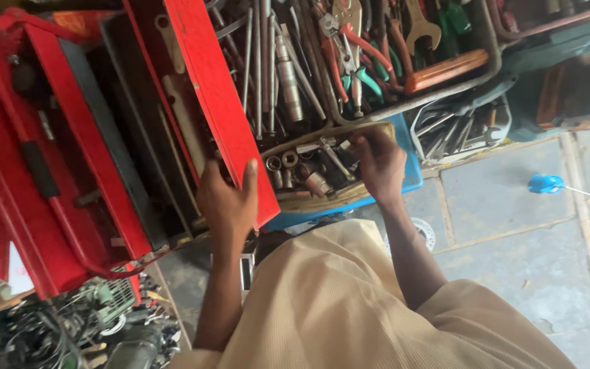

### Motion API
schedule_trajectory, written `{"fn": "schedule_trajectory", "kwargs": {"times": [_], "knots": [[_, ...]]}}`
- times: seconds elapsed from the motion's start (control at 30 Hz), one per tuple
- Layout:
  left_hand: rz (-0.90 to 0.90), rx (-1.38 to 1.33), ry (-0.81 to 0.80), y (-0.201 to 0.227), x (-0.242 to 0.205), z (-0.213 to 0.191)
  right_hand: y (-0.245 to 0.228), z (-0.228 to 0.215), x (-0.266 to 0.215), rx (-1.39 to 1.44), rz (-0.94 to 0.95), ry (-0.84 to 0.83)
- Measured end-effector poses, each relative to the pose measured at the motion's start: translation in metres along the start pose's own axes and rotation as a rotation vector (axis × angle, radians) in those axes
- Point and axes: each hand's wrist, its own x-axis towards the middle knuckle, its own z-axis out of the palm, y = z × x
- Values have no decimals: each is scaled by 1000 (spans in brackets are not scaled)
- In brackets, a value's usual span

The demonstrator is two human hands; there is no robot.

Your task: The person opens a red toolbox and rummages through various compartments, picking up and placing back wrenches, sockets, and a hammer. They wipe the toolbox surface with a cloth and continue sorting tools within the cluttered workshop environment.

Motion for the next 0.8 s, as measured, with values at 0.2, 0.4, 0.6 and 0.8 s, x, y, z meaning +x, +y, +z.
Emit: {"fn": "schedule_trajectory", "kwargs": {"times": [0.2,0.4,0.6,0.8], "knots": [[-120,-30,-43,-50,16,2,7,-3,1,29,14,24],[-137,-22,-58,-73,6,-3,4,-16,-5,15,40,52],[-174,-201,-114,-73,12,-30,6,-17,-3,65,-24,64],[-237,-265,-118,-70,17,-44,7,-17,10,52,-19,56]]}}
